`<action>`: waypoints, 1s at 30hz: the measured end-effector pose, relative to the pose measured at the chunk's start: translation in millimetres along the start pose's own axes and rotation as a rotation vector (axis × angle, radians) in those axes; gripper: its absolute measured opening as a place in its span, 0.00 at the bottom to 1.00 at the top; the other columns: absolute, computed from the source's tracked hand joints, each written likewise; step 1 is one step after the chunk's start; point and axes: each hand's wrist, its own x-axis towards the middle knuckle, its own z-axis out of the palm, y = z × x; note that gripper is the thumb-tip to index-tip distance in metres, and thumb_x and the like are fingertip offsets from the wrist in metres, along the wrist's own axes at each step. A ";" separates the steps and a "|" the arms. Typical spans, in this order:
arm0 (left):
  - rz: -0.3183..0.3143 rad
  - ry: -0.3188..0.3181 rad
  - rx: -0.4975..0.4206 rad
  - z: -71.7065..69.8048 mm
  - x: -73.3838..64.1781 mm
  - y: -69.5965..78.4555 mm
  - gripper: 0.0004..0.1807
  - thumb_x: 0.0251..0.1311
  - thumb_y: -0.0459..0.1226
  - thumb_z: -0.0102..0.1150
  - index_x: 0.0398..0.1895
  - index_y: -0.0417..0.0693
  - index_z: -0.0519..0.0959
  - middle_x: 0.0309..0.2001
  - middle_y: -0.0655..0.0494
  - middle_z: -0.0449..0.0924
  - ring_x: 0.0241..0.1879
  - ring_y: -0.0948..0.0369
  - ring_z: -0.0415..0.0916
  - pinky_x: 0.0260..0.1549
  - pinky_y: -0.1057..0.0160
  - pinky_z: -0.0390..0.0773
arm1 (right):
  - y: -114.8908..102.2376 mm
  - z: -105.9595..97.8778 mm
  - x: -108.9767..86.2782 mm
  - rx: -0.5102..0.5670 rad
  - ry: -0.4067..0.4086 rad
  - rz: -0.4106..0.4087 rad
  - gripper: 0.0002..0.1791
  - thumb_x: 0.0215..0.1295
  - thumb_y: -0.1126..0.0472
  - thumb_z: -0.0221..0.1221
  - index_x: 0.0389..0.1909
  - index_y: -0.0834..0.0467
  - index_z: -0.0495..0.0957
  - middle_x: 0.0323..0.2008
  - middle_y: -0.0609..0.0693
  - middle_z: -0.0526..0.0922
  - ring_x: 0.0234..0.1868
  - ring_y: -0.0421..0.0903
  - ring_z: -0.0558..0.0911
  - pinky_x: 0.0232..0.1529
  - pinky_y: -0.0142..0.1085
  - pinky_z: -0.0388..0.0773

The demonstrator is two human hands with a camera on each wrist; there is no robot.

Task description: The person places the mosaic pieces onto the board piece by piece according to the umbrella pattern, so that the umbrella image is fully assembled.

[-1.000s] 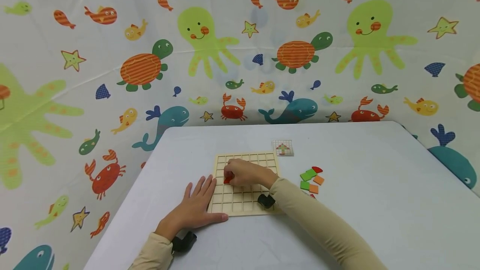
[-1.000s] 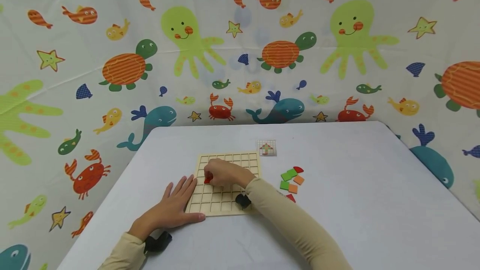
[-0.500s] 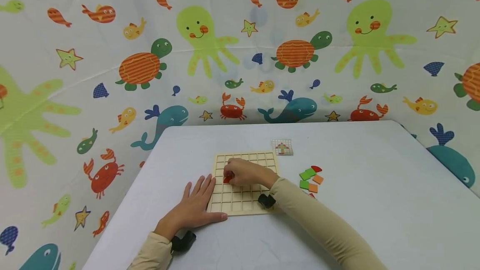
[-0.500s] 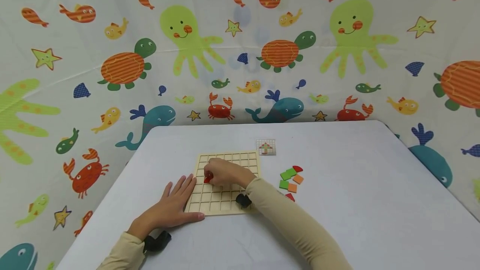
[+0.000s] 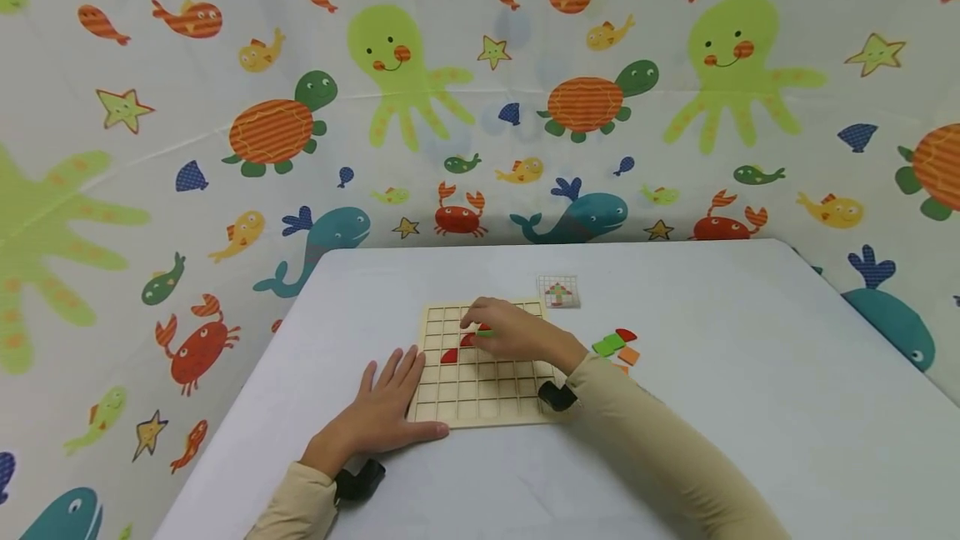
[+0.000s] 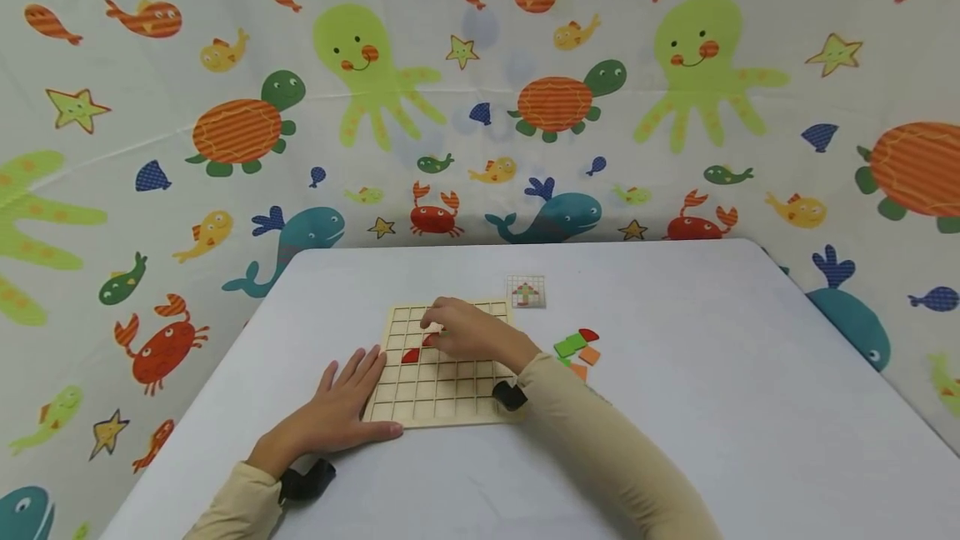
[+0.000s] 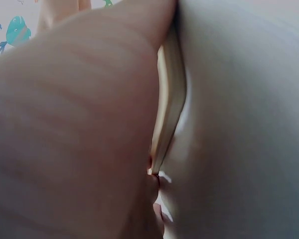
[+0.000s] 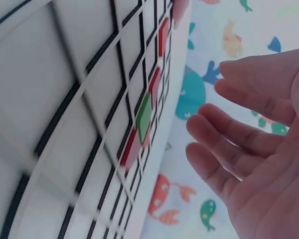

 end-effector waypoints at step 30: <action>-0.005 -0.007 0.009 0.0 -0.2 -0.4 0.69 0.59 0.73 0.64 0.87 0.36 0.47 0.87 0.39 0.41 0.85 0.38 0.33 0.75 0.29 0.30 | 57.3 -57.5 -115.6 0.035 0.090 0.233 0.25 0.75 0.68 0.65 0.71 0.65 0.77 0.71 0.63 0.77 0.73 0.65 0.72 0.71 0.62 0.69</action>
